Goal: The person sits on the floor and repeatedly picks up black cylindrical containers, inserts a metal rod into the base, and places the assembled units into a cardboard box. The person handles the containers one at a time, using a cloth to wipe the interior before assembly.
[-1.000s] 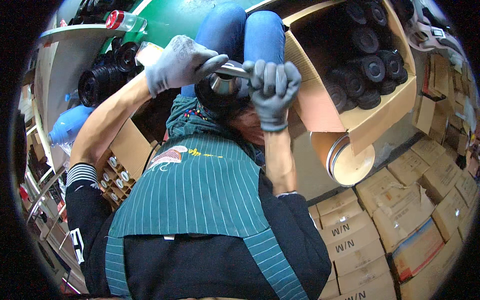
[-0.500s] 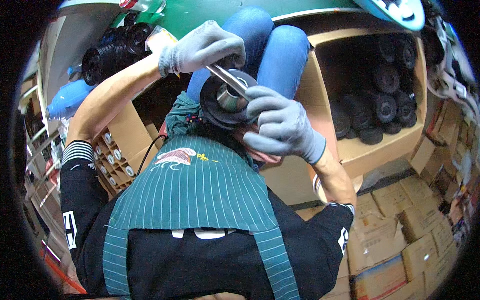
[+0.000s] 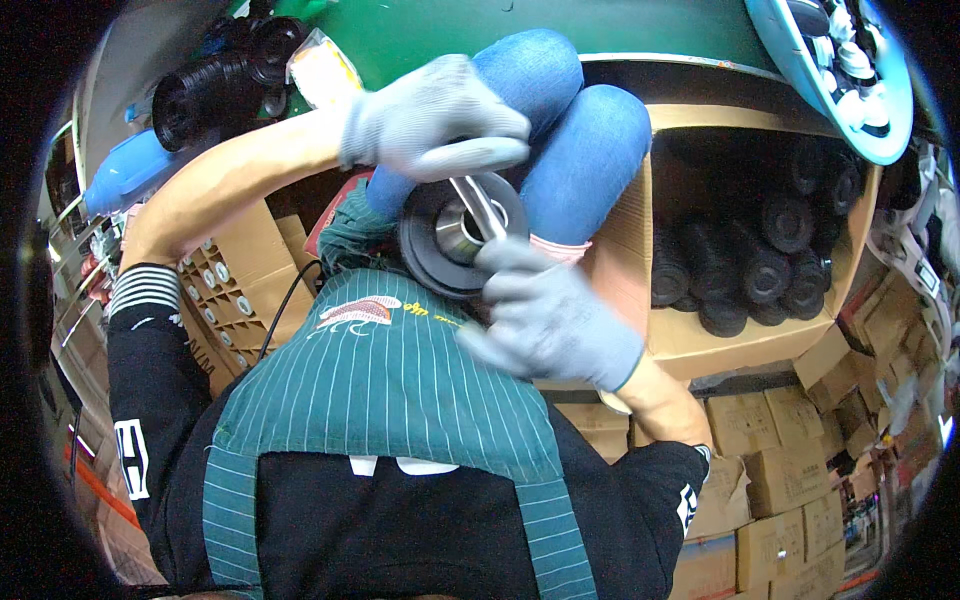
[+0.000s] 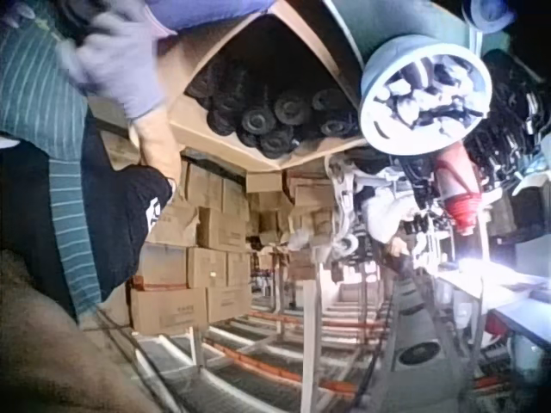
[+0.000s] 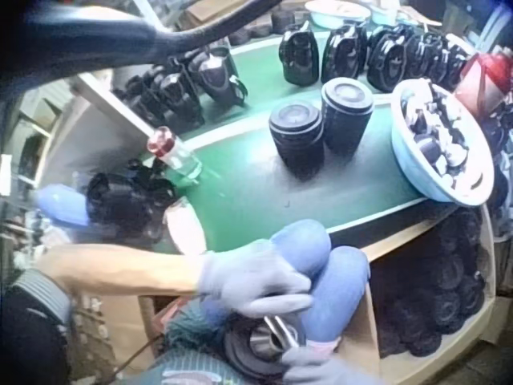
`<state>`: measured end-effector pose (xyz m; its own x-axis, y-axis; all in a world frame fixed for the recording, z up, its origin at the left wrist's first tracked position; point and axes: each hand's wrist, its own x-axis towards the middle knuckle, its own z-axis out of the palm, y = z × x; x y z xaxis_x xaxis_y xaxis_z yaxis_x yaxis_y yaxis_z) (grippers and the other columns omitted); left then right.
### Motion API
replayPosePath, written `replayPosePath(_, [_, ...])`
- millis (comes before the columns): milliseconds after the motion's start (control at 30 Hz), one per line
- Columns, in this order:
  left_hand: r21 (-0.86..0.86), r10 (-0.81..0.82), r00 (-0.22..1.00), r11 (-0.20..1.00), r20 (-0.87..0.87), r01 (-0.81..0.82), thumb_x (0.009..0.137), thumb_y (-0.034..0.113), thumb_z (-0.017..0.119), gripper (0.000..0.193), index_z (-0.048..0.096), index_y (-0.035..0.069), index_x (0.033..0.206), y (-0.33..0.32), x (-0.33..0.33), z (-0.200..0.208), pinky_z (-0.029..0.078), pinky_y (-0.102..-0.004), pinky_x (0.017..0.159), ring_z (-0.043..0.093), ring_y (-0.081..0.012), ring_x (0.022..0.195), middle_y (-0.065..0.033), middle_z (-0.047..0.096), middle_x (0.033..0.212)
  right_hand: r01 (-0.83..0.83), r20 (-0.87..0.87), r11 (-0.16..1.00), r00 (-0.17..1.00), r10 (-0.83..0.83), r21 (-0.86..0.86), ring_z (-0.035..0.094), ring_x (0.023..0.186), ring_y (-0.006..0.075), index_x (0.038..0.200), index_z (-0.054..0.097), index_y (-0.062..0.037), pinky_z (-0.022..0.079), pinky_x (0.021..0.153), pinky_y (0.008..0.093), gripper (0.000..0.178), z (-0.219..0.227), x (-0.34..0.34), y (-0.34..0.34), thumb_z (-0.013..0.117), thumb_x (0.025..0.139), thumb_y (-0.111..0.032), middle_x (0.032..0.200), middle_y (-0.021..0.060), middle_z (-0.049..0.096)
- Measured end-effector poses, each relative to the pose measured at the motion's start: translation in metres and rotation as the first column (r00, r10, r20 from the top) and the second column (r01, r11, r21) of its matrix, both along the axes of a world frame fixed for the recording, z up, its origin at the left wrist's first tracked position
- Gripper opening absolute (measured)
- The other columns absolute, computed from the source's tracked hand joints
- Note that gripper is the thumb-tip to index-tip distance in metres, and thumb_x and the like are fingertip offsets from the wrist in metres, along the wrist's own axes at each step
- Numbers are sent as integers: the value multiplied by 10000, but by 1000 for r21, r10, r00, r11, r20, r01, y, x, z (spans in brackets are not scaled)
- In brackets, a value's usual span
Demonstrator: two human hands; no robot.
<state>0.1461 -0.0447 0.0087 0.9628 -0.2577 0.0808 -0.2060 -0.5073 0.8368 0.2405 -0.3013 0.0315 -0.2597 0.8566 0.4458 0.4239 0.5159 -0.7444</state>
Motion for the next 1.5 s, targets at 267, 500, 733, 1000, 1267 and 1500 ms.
replayPosePath(267, [-5,-142,989,990,39,142,1086,330,558,320,629,84,893,-2,32,-25,506,-442,617,650,-357,689,-154,600,732,-45,-36,986,999,39,-164,564,623,226,497,551,-111,537,810,388,413,9,-18,3,848,776,-180,489,22,452])
replayPosePath(500, [94,-197,965,978,170,183,1084,328,546,328,636,93,874,-1,40,-35,514,-481,644,656,-394,710,-172,624,734,-88,95,972,989,111,-217,562,609,204,627,677,-108,515,792,371,263,24,-22,16,786,830,-235,489,0,487])
replayPosePath(733, [-41,-297,900,944,319,326,1083,351,507,391,628,96,811,-17,60,-50,505,-501,675,650,-413,716,-185,619,710,-188,129,932,963,237,-311,531,555,178,665,682,-127,499,712,346,236,38,-55,38,778,846,-244,503,-40,461])
replayPosePath(1000, [-159,-374,839,872,396,463,1042,332,513,442,754,33,823,-34,83,-57,530,-511,723,669,-450,776,-220,685,761,-21,148,947,986,73,-322,565,626,175,668,617,-157,517,732,351,216,45,-92,73,754,780,-280,583,-28,517])
replayPosePath(1267, [-322,22,978,945,208,47,1051,318,547,341,696,86,851,-19,63,-55,510,-446,613,622,-317,588,-149,578,641,452,447,884,820,-358,-121,679,1047,293,1000,720,-34,520,1067,539,381,74,-56,2,821,848,-367,999,139,701])
replayPosePath(1500, [86,496,760,812,420,-578,999,187,701,326,674,16,1276,130,-5,-141,538,-365,604,688,-229,719,-128,705,901,748,-460,432,191,-867,-503,389,1569,334,1707,161,35,276,1301,441,919,-6,-92,-75,658,1040,-354,1720,218,336])
